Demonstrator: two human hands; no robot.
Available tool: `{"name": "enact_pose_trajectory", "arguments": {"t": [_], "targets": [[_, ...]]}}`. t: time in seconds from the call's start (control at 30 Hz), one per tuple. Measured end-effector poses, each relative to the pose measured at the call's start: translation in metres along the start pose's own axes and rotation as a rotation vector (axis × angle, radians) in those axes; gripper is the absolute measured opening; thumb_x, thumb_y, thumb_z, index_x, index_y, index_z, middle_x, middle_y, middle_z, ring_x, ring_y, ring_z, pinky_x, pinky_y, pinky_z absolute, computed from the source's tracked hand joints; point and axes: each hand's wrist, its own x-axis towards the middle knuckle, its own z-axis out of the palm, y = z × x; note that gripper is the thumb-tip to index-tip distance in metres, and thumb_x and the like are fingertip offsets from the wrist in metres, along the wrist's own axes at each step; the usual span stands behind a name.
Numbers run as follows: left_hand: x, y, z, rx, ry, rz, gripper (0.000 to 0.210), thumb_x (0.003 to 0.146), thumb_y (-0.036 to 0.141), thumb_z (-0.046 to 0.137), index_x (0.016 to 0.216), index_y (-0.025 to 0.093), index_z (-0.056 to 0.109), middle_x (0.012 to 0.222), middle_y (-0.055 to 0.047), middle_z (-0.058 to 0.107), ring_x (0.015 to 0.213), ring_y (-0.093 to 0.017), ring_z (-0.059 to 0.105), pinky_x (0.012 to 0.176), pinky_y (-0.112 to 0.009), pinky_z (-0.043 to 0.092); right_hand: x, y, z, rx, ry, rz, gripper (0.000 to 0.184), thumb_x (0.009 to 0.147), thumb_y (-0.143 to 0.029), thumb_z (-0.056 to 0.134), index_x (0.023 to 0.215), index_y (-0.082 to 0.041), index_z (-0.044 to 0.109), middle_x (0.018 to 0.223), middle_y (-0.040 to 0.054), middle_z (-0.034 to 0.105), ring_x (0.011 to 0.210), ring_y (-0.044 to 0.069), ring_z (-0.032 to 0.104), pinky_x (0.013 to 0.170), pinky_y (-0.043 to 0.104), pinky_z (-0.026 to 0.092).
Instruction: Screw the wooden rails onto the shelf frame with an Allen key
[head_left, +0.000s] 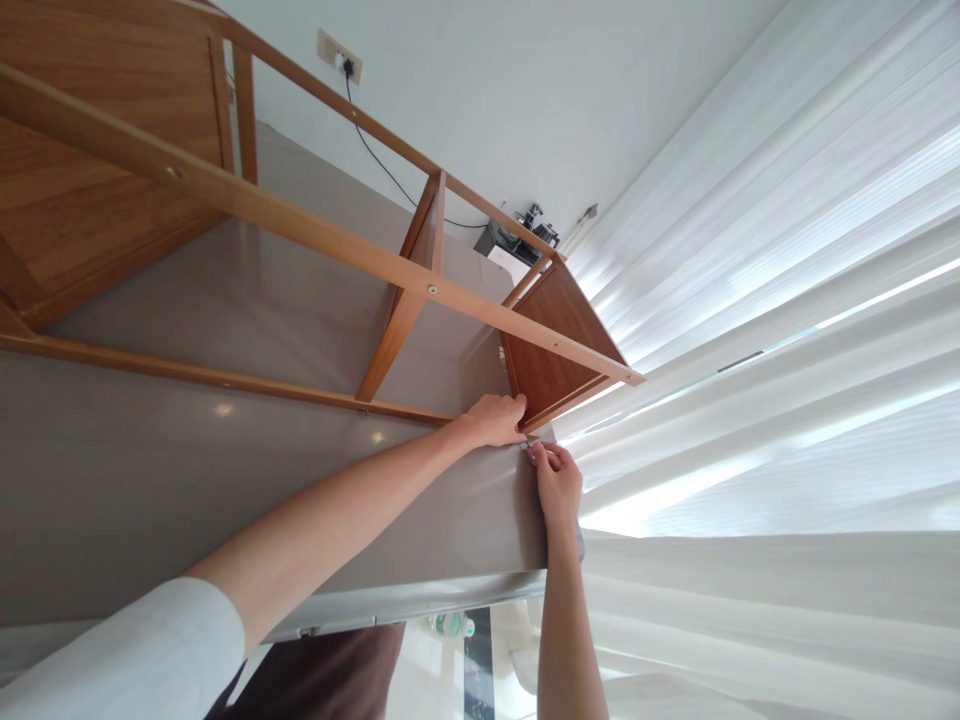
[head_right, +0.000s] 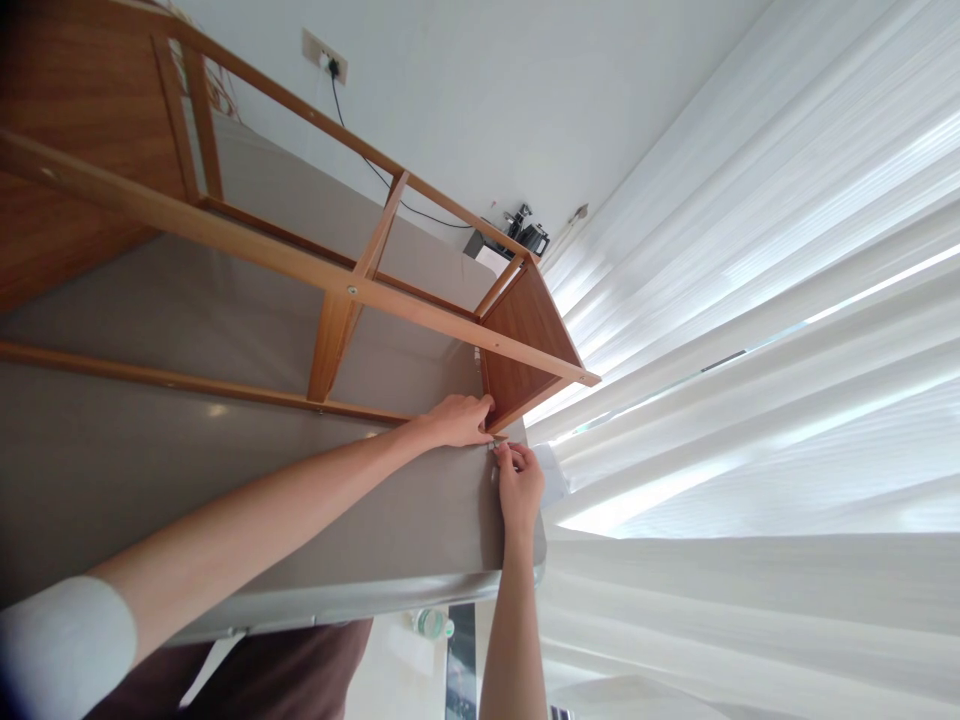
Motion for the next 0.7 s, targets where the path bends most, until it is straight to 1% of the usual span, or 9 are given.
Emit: {"name": "enact_pose_trajectory", "arguments": {"t": [0.13, 0.3, 0.4, 0.57, 0.7], "targets": [[0.000, 0.000, -0.001, 0.001, -0.004, 0.006, 0.051, 0.083, 0.057, 0.057, 0.114, 0.018, 0.050, 0.107, -0.014, 0.069, 0.096, -0.031, 0.068, 0.077, -0.037, 0.052, 0.002, 0.001, 0.000, 0.077, -0.025, 0.038, 0.045, 0.083, -0.061, 0.057, 0.094, -0.018, 0.065, 0.085, 0.0091, 0.076, 0.082, 0.025, 0.071, 0.073, 0.033, 0.050], [-0.001, 0.000, -0.002, -0.003, -0.009, 0.005, 0.050, 0.083, 0.057, 0.057, 0.114, 0.018, 0.050, 0.108, -0.014, 0.069, 0.097, -0.031, 0.068, 0.077, -0.037, 0.052, -0.001, 0.001, 0.000, 0.086, -0.001, 0.031, 0.040, 0.084, -0.058, 0.057, 0.095, -0.019, 0.062, 0.085, 0.0080, 0.076, 0.081, 0.024, 0.071, 0.073, 0.033, 0.050], [-0.001, 0.000, -0.002, -0.009, -0.013, -0.002, 0.052, 0.083, 0.059, 0.057, 0.115, 0.018, 0.050, 0.109, -0.014, 0.069, 0.096, -0.030, 0.068, 0.076, -0.036, 0.052, -0.004, 0.002, 0.000, 0.046, 0.038, 0.005, 0.038, 0.086, -0.057, 0.055, 0.095, -0.020, 0.061, 0.085, 0.0070, 0.075, 0.079, 0.023, 0.070, 0.071, 0.032, 0.049], [-0.002, 0.000, -0.002, -0.019, -0.021, -0.010, 0.055, 0.084, 0.061, 0.055, 0.118, 0.018, 0.049, 0.110, -0.014, 0.069, 0.096, -0.030, 0.068, 0.077, -0.036, 0.051, -0.009, -0.002, 0.004, -0.084, 0.100, -0.067, 0.035, 0.087, -0.055, 0.053, 0.096, -0.022, 0.061, 0.090, 0.0055, 0.073, 0.071, 0.020, 0.065, 0.069, 0.032, 0.046], [-0.002, 0.001, -0.004, -0.024, -0.027, -0.008, 0.056, 0.084, 0.063, 0.054, 0.117, 0.018, 0.049, 0.108, -0.014, 0.069, 0.095, -0.030, 0.068, 0.076, -0.037, 0.052, -0.012, -0.008, 0.005, -0.176, 0.103, -0.147, 0.032, 0.091, -0.051, 0.047, 0.098, -0.023, 0.061, 0.092, 0.0051, 0.072, 0.079, 0.022, 0.064, 0.070, 0.032, 0.044]]}}
